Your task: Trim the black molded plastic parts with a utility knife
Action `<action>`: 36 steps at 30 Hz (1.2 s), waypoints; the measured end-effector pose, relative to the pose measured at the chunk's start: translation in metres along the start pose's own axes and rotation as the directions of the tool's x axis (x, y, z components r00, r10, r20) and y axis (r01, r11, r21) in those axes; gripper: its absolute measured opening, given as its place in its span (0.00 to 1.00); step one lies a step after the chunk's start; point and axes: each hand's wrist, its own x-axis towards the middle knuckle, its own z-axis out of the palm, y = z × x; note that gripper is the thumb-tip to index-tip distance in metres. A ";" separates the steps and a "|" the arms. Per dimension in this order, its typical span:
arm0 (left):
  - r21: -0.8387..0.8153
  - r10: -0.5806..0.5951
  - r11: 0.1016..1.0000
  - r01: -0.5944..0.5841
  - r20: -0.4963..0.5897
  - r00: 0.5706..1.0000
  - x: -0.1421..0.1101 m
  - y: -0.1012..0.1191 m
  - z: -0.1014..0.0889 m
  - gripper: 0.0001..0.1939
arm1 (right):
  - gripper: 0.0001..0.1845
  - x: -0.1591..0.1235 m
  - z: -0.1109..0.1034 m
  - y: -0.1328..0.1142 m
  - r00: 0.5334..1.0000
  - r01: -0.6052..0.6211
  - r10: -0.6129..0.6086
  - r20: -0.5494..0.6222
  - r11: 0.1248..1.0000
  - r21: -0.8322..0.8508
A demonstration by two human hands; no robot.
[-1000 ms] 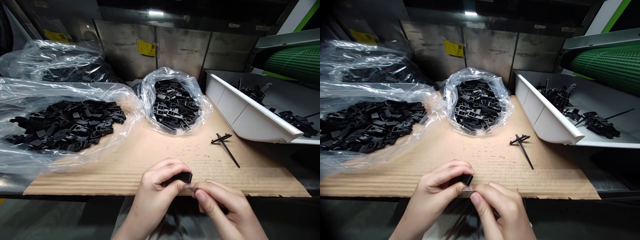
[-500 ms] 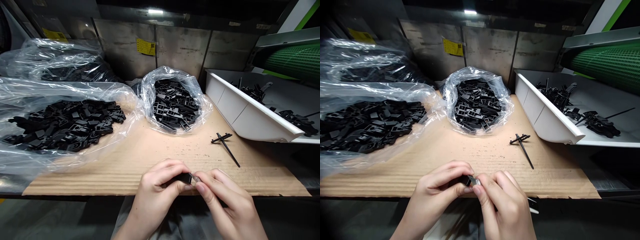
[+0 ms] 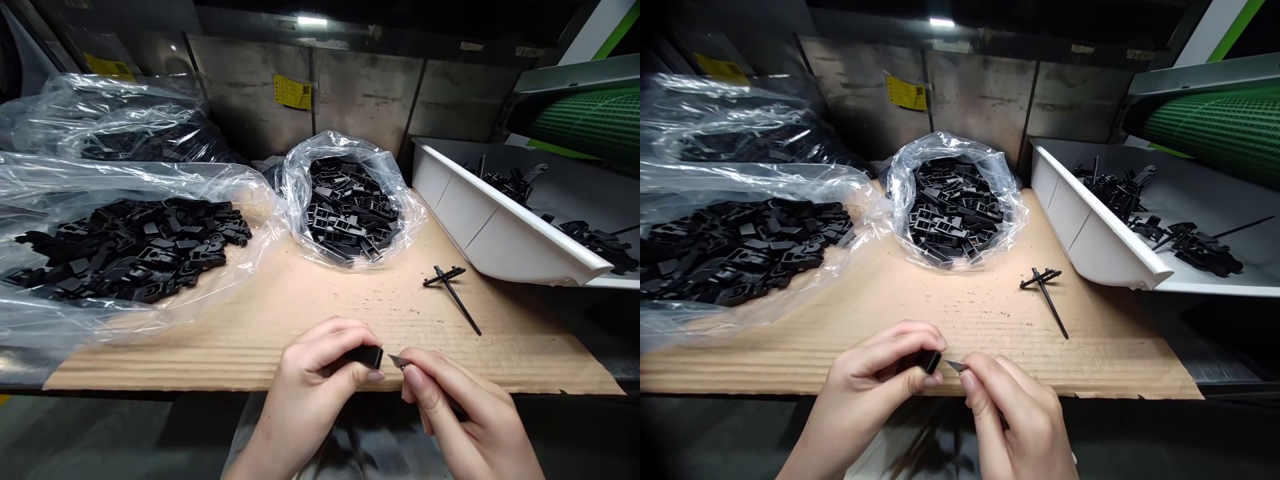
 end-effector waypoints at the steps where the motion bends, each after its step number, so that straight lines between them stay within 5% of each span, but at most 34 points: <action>1: 0.002 0.008 1.000 -0.008 -0.003 1.000 0.000 0.000 0.000 0.13 | 0.08 0.000 0.000 0.000 1.000 0.018 -0.018 0.010 1.000 -0.011; 13: 0.055 0.141 0.989 -0.140 -0.020 0.990 0.000 -0.002 0.001 0.19 | 0.08 0.004 -0.003 -0.001 0.993 0.051 -0.043 0.108 0.997 -0.066; 28: 0.148 0.213 0.966 -0.212 0.007 0.977 -0.001 -0.006 0.001 0.16 | 0.07 0.001 -0.003 -0.008 0.981 -0.109 0.112 0.159 0.994 -0.030; 30: 0.178 0.239 0.955 -0.236 0.004 0.971 -0.001 -0.007 0.002 0.16 | 0.12 0.002 -0.004 -0.011 0.929 -0.275 0.259 0.265 0.961 0.026; 32: 0.210 0.275 0.940 -0.268 -0.002 0.962 -0.001 -0.008 0.003 0.17 | 0.17 0.004 -0.004 -0.013 0.782 -0.547 0.448 0.434 0.827 0.132; 34: 0.229 0.298 0.930 -0.289 -0.008 0.954 -0.002 -0.009 0.004 0.17 | 0.19 0.007 -0.004 -0.015 0.595 -0.777 0.519 0.614 0.565 0.276; 36: 0.234 0.306 0.927 -0.295 -0.013 0.952 -0.003 -0.011 0.004 0.17 | 0.17 0.009 -0.004 -0.015 0.501 -0.865 0.475 0.724 0.292 0.407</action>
